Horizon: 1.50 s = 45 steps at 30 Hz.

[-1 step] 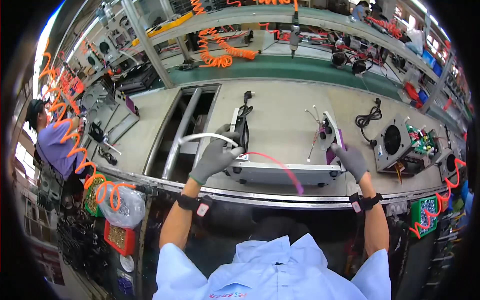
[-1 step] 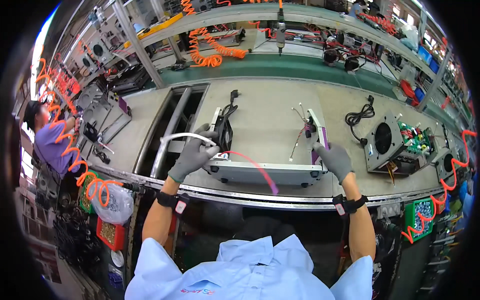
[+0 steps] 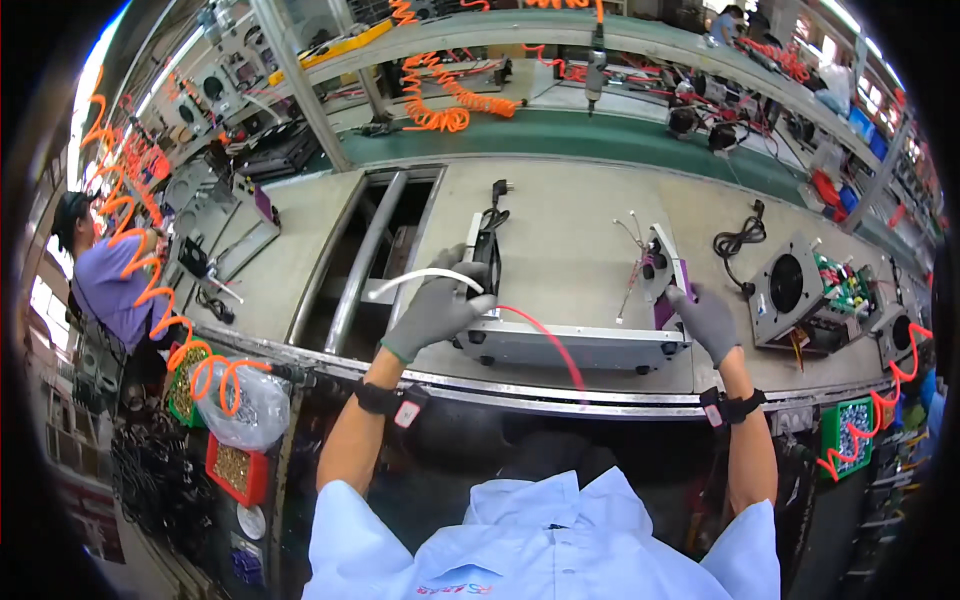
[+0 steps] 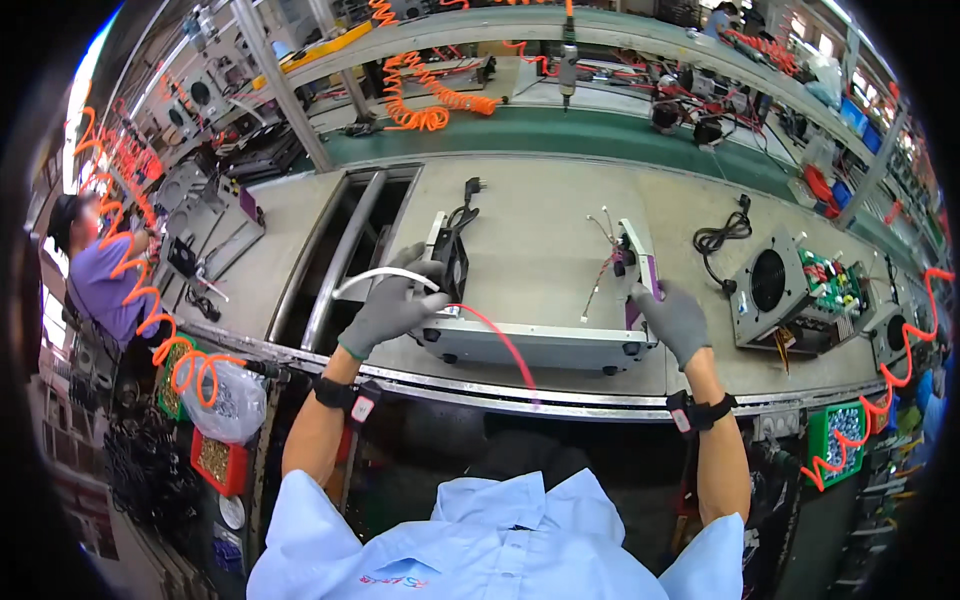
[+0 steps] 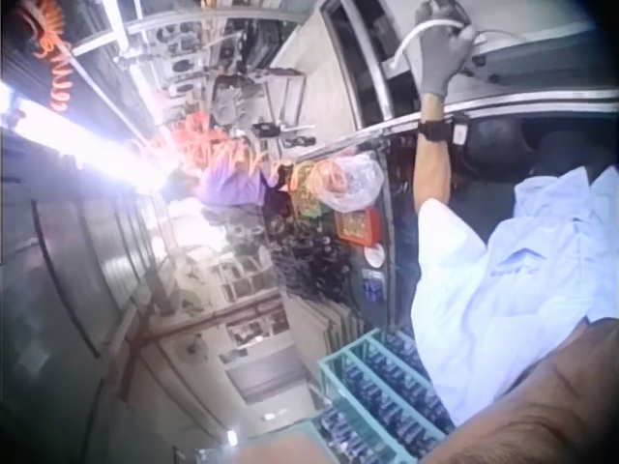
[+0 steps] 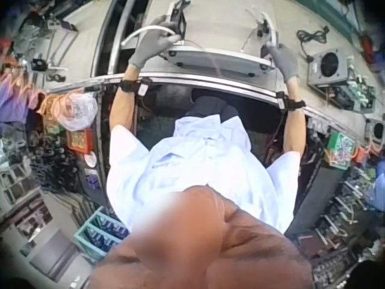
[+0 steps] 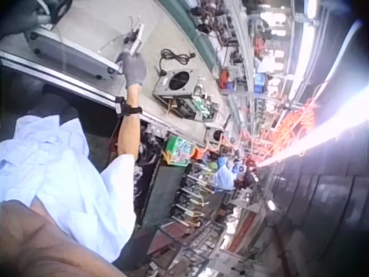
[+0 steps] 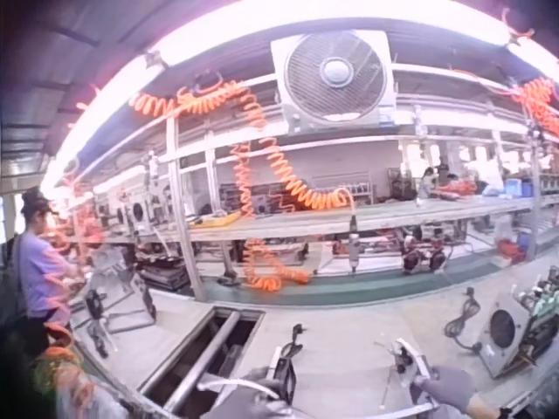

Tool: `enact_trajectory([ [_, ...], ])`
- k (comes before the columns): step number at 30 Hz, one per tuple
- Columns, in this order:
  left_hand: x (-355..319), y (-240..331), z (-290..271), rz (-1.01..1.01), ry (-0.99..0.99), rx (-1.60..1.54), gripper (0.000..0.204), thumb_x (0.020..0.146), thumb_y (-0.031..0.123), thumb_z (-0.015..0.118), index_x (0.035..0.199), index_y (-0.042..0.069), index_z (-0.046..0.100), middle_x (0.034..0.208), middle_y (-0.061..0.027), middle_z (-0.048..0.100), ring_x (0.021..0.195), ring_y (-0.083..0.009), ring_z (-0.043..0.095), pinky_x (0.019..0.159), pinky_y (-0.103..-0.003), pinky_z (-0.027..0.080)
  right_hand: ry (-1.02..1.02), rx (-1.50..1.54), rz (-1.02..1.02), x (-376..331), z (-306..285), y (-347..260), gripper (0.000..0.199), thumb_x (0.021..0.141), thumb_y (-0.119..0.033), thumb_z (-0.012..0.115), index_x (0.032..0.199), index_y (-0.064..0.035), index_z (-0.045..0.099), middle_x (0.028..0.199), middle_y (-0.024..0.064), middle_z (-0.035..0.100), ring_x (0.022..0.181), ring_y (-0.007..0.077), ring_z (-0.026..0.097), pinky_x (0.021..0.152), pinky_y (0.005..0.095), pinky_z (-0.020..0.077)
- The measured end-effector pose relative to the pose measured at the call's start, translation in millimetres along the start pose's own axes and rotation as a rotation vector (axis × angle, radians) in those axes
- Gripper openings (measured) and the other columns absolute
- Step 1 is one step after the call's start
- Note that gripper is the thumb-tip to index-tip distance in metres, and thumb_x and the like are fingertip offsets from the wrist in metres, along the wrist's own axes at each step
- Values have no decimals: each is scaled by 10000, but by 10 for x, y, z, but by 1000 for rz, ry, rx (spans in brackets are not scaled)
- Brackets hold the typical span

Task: Assembling components and using a pneumatic screwdriver to secure hardware in an electronic power unit on a conveyor line.

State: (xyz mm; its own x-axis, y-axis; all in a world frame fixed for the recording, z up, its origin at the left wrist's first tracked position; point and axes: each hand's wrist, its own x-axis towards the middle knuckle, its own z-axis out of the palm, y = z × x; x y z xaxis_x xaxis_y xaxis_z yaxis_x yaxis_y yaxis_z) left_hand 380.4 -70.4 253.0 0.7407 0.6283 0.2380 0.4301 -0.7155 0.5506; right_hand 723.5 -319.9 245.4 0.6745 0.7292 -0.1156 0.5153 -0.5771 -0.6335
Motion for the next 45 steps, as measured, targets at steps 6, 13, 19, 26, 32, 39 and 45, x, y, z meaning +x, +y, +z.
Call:
enact_trajectory([
  [6,300,250,-51,236,-424,117,501,796,456,698,1183,138,711,1456,-220,470,1433,-431,294,1164,-523,270,448,-281,-396,-317,114,-303,538,793,-266,719,1239,-1,576,1187,238,585,1075,404,594,899,460,505],
  [13,379,-41,206,201,160,-225,356,974,295,603,1075,-40,664,1288,-203,581,1152,-301,570,964,-375,449,447,-345,-544,-148,161,-270,467,782,-221,715,1211,-67,612,1225,211,581,1126,387,561,938,466,484],
  [19,173,-605,562,-577,320,-1048,309,950,340,552,841,61,627,698,3,541,618,-104,509,552,-293,408,267,-614,-463,505,-25,-529,737,751,-227,744,1378,-12,420,1219,236,582,1143,390,583,953,461,491],
  [26,167,-653,653,-607,348,-1071,345,958,356,524,791,65,605,687,0,529,596,-117,490,551,-325,403,-28,-651,-249,1102,45,-648,606,800,-305,728,1279,-10,503,1027,206,691,978,371,682,830,455,547],
  [32,109,-634,606,-608,360,-982,309,961,314,528,837,43,613,712,9,528,635,-98,490,570,-310,397,15,-676,-223,1247,18,-826,469,806,-320,697,1167,-44,582,1012,169,712,970,364,687,835,449,544],
  [39,155,-507,615,-696,366,-1091,305,956,317,534,820,58,618,711,3,540,626,-107,501,562,-303,395,-67,-774,-215,1340,72,-781,450,766,-341,704,1093,-44,618,1030,197,700,975,384,676,831,461,533],
  [45,256,-625,740,-709,346,-1208,255,950,307,541,793,108,572,652,6,514,557,-112,523,507,-283,420,-111,-1337,-504,1307,350,-770,429,773,-306,743,1160,-130,682,1107,69,710,1075,300,660,803,420,540],
])
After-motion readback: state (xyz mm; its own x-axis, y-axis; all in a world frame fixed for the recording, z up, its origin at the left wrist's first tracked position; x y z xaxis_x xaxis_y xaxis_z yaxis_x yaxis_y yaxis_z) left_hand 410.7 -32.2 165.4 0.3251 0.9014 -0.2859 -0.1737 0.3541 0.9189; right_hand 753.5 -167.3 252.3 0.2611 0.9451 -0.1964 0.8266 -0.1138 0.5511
